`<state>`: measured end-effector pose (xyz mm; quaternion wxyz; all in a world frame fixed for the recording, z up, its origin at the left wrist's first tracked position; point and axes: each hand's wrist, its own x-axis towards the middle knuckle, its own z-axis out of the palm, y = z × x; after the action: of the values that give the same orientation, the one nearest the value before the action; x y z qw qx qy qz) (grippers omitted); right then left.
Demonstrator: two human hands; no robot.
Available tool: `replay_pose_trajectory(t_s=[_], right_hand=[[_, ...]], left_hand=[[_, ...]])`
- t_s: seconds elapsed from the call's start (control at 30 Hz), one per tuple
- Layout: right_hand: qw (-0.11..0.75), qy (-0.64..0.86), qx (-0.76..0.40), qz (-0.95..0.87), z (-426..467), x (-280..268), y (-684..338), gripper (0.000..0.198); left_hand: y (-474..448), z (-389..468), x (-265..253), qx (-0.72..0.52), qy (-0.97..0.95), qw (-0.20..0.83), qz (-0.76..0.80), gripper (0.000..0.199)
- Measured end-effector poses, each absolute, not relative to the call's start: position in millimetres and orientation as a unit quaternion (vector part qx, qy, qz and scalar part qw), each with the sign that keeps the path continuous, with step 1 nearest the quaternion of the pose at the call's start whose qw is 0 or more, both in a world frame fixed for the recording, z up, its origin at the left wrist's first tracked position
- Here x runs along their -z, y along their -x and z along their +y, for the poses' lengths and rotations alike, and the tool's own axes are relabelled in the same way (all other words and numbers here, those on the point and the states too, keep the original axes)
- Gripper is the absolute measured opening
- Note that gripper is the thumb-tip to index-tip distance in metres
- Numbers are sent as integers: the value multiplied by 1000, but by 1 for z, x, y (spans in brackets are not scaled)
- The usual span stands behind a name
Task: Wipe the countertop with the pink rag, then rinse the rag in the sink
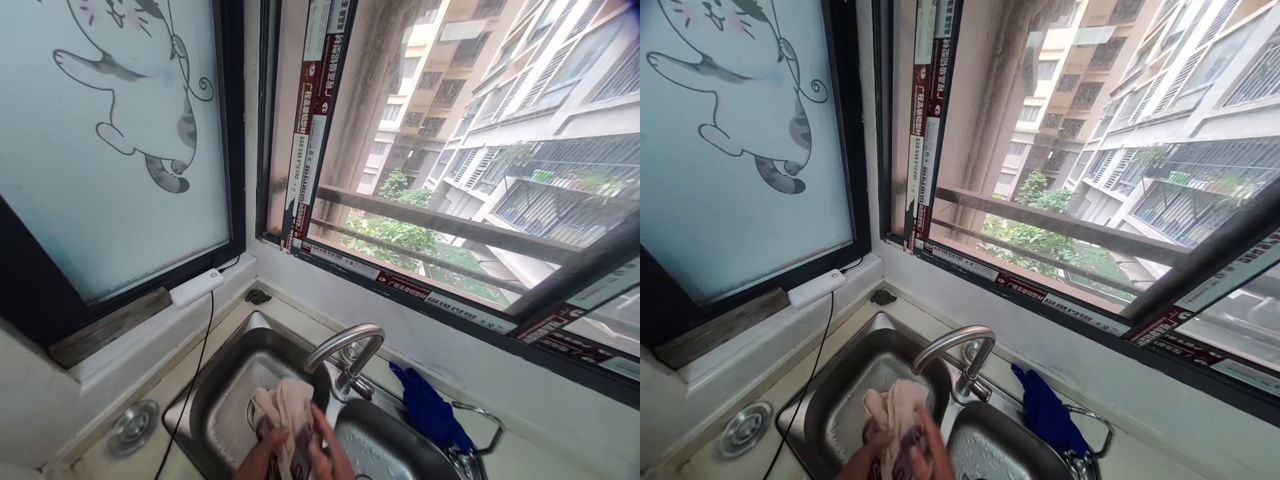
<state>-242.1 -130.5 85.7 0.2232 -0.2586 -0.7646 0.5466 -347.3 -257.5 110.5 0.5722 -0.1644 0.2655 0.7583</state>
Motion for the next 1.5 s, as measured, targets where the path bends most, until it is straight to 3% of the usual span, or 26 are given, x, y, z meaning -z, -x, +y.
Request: replay_pose_trajectory(t_s=[0.1, 0.2, 0.43, 0.67, 0.93, 1.2, 1.5], right_hand=[[307, 460, -400, -731, -65, -83, 237, 92], [292, 539, -315, -724, 2, -73, 239, 108], [173, 510, -355, -764, 40, -46, 270, 72], [177, 493, -348, -777, 35, -38, 263, 78], [200, 492, -378, -758, 42, -38, 259, 67], [208, 470, -401, -758, 45, -33, 254, 83], [214, 464, -409, -756, 45, -33, 252, 81]], left_hand=[[370, -254, -134, -765, 195, 555, 263, 53], [386, -246, -153, -783, 194, 535, 252, 48], [394, -223, -152, -794, 184, 537, 216, 47], [390, -214, -142, -795, 168, 528, 246, 48], [387, -209, -135, -792, 169, 524, 265, 44], [384, -207, -133, -784, 148, 539, 272, 49], [383, -205, -128, -780, 158, 534, 285, 45]])
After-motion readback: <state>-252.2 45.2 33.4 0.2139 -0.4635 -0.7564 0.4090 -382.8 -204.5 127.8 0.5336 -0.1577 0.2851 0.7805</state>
